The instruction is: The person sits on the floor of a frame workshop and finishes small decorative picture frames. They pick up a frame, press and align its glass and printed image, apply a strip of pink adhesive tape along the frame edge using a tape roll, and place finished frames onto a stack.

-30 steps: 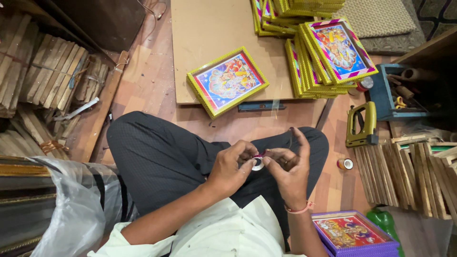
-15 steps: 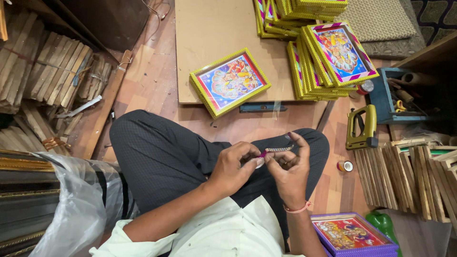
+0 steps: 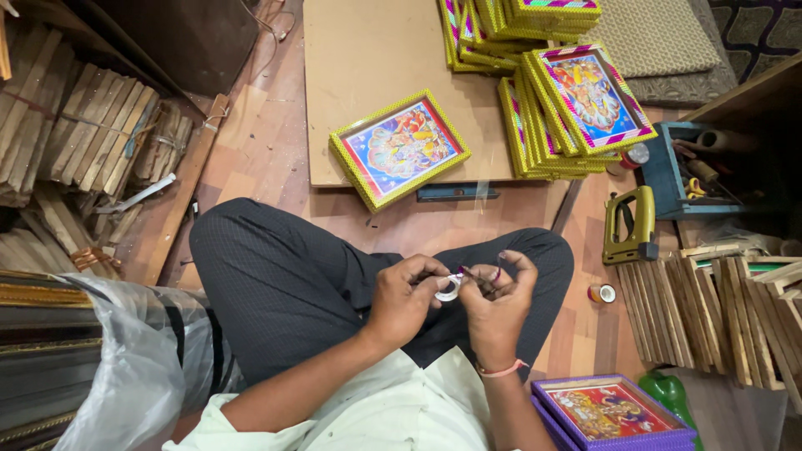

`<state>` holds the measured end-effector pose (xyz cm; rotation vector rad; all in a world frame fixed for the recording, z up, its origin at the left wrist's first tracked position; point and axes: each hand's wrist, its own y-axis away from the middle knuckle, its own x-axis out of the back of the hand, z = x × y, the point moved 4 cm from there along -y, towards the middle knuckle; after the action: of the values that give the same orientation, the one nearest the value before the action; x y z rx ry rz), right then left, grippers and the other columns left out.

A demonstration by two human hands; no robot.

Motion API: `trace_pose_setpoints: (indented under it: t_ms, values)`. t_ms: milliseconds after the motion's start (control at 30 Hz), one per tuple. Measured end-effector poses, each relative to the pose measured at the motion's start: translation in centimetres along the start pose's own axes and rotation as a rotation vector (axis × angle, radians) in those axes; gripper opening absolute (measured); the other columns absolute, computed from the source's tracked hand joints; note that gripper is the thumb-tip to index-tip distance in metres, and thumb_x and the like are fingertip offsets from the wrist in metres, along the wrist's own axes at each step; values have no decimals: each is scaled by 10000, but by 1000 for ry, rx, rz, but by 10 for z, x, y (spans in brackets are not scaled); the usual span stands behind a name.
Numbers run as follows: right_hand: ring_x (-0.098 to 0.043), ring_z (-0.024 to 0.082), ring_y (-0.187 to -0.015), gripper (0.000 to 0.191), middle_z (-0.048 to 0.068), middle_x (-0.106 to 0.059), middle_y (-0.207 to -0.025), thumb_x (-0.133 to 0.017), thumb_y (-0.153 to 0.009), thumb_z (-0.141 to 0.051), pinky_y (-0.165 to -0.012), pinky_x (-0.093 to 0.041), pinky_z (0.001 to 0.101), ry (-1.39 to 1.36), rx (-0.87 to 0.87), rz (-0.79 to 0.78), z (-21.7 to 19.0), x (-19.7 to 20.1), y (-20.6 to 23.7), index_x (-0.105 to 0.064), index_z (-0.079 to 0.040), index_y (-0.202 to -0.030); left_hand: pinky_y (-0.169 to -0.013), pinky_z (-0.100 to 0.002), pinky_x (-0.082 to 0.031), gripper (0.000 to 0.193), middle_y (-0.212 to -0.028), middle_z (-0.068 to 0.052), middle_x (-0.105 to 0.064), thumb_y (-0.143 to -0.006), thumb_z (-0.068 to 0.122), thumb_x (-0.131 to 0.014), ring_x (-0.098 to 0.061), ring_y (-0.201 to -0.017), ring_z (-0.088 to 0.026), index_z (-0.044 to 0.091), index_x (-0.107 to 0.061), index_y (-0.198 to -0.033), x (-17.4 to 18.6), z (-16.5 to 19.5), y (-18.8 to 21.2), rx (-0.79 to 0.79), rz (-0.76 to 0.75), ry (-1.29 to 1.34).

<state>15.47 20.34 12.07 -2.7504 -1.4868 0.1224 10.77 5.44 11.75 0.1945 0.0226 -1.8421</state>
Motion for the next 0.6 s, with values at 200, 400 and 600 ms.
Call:
trace_pose_setpoints:
  t_ms: [200, 400, 600]
  values:
    - [-638, 95, -798, 578, 89, -682, -926, -676, -840, 118, -728, -518, 217, 4, 30, 32, 5, 0, 6, -370, -3, -1315, -535, -231, -537, 75, -775, -45, -747, -871, 41, -716, -661, -599, -67, -10, -726, -924, -1, -2, 3, 24, 37, -6]
    - [-663, 123, -835, 531, 103, -675, -932, -646, -849, 131, -787, -549, 247, -132, 19, 44, 14, 3, 7, -381, 1, -1290, -520, -228, -501, 76, -767, -40, -733, -880, 42, -719, -612, -580, -57, -9, -723, -937, -1, -13, 3, 49, 32, 43]
    - [-656, 151, -861, 526, 101, -650, -936, -651, -851, 131, -903, -583, 325, -333, -46, 29, 26, 5, 4, -384, 3, -1286, -561, -228, -518, 81, -826, -46, -733, -902, 42, -703, -627, -651, -60, -12, -722, -960, -3, -15, 1, 60, -6, 166]
